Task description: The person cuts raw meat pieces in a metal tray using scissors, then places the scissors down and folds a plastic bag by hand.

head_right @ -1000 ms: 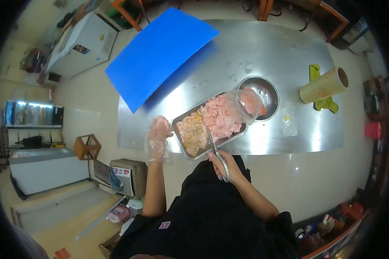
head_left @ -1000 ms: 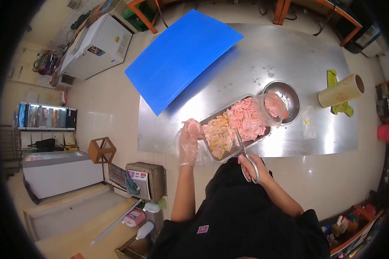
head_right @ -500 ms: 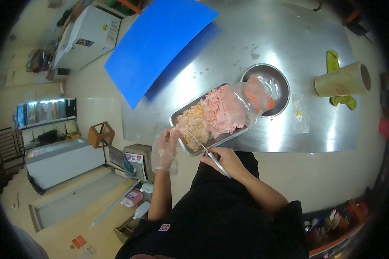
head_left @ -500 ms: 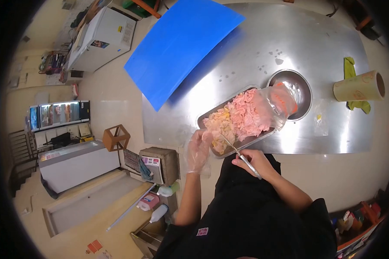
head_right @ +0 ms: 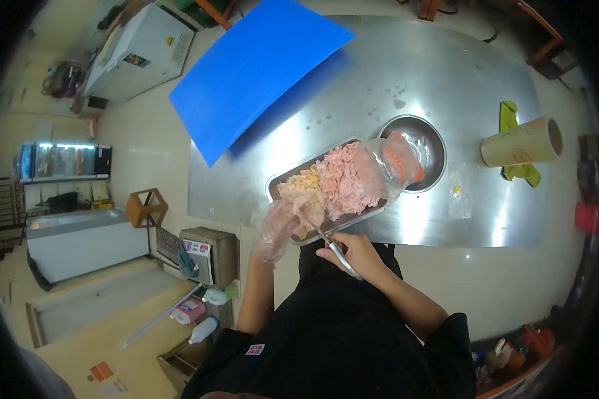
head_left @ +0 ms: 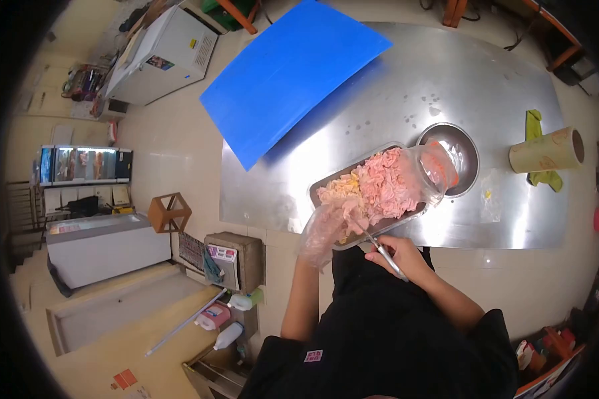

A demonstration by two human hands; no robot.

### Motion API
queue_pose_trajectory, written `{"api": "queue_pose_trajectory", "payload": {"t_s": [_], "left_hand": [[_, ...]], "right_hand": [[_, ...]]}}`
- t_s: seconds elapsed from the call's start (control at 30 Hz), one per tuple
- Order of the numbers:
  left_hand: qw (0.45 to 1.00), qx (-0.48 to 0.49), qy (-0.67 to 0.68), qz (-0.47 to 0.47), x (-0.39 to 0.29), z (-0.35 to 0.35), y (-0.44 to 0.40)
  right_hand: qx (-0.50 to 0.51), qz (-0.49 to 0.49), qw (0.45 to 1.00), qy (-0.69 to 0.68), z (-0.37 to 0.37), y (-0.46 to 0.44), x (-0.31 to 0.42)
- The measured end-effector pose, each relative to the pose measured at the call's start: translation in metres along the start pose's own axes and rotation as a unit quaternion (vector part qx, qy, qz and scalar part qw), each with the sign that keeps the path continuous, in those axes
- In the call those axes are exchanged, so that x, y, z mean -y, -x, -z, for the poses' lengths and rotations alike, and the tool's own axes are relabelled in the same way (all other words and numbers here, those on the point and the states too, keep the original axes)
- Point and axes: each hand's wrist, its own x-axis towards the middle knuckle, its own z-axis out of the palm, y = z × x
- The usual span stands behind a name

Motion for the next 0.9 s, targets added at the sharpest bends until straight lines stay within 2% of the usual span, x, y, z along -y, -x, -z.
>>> {"api": "queue_pose_trajectory", "payload": {"t_s": [0.03,0.13,0.23,0.33,0.43,0.53,0.63,0.7,0.73,0.8,0.87,0.9], "left_hand": [[0.999,-0.012,-0.030,0.016,0.004,0.004,-0.007],[0.984,0.044,-0.173,-0.005,-0.002,0.012,-0.018],[0.951,-0.042,-0.303,-0.040,-0.021,-0.001,-0.019],[0.947,-0.043,-0.263,-0.179,0.016,0.027,-0.043],[0.987,-0.051,-0.109,-0.107,0.024,0.024,-0.041],[0.978,-0.080,0.190,-0.028,-0.003,-0.004,-0.024],[0.965,-0.136,0.221,0.048,-0.018,-0.003,-0.021],[0.986,-0.112,0.016,-0.126,0.014,0.031,-0.042],[0.969,-0.096,-0.088,-0.208,0.032,0.050,-0.054],[0.928,-0.126,-0.173,-0.306,0.042,0.066,-0.066],[0.913,-0.215,-0.177,-0.297,0.037,0.080,-0.063],[0.917,-0.289,-0.139,-0.237,0.009,0.072,-0.049]], "right_hand": [[-0.009,-0.008,1.000,0.003,0.001,-0.001,0.002],[-0.031,0.001,0.999,0.007,-0.001,0.002,0.002],[-0.026,0.001,0.999,0.024,-0.003,0.002,0.007],[-0.027,-0.001,1.000,0.014,-0.006,0.002,0.005],[-0.028,0.011,1.000,0.007,-0.006,0.000,-0.006],[-0.006,-0.010,0.995,-0.099,-0.010,-0.008,-0.029],[0.056,-0.099,0.977,-0.179,-0.009,-0.006,-0.024],[0.054,-0.092,0.976,-0.191,-0.008,-0.006,-0.020],[0.053,-0.091,0.975,-0.198,-0.008,-0.006,-0.019],[0.059,-0.101,0.966,-0.229,-0.009,-0.003,-0.017],[0.035,-0.118,0.955,-0.269,-0.006,-0.005,-0.021],[0.008,-0.130,0.947,-0.293,0.000,-0.007,-0.030]]}}
